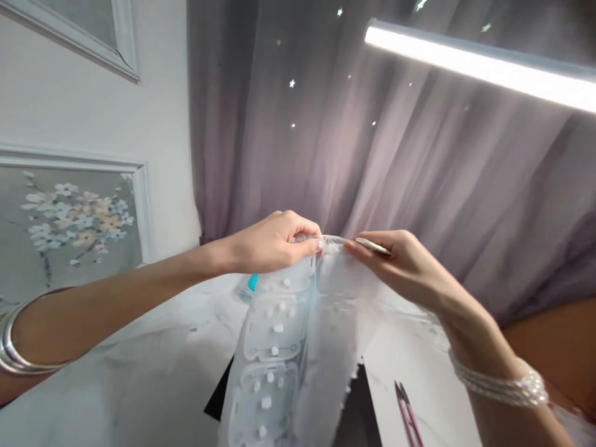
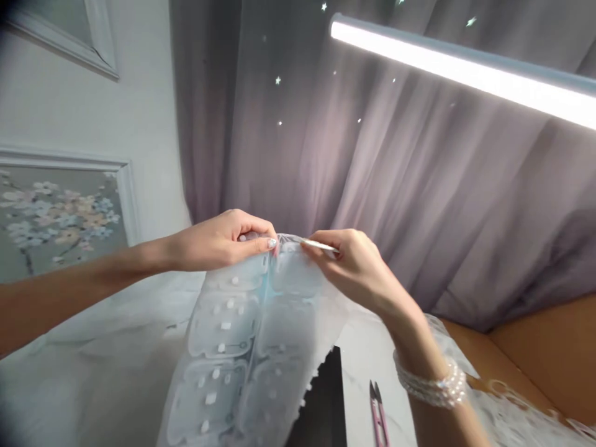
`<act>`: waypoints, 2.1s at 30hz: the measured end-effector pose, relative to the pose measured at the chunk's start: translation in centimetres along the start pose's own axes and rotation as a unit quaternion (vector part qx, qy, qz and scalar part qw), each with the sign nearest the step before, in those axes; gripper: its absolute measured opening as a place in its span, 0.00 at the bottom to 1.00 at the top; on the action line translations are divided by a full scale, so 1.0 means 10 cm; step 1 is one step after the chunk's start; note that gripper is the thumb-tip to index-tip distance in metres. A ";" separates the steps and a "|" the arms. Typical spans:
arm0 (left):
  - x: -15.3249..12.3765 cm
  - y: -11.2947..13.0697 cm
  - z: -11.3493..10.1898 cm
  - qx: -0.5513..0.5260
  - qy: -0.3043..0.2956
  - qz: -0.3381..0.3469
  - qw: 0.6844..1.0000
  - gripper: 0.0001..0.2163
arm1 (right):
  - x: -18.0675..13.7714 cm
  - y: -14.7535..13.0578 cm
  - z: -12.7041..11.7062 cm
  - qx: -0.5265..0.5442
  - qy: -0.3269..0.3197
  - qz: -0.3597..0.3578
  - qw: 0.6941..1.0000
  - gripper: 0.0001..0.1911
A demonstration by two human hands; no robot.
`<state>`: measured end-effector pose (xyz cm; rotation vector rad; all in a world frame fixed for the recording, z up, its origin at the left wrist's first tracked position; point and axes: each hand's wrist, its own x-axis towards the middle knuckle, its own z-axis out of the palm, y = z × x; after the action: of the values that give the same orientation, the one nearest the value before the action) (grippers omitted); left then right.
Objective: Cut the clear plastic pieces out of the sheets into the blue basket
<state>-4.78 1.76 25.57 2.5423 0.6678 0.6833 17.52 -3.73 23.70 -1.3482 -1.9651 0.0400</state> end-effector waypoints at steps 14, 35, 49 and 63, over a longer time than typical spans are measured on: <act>-0.07 -0.17 0.20 0.136 0.053 0.102 0.984 0.14 | -0.16 -0.14 0.45 0.060 0.031 -0.051 0.996 0.10; -0.18 -0.36 0.28 0.158 0.220 0.057 0.961 0.13 | -0.27 -0.03 0.30 -0.019 0.206 0.158 0.965 0.15; 0.17 -0.26 0.13 -0.078 -0.052 0.089 0.992 0.16 | -0.15 -0.15 0.25 0.110 -0.018 0.032 0.993 0.18; -0.06 -0.08 0.28 0.004 0.088 0.204 0.975 0.13 | -0.18 0.26 0.53 -0.037 0.144 0.164 0.975 0.17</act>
<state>-3.91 1.29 22.75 2.6735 0.1951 1.0529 16.82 -2.13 17.78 -1.6185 -1.5043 -0.0695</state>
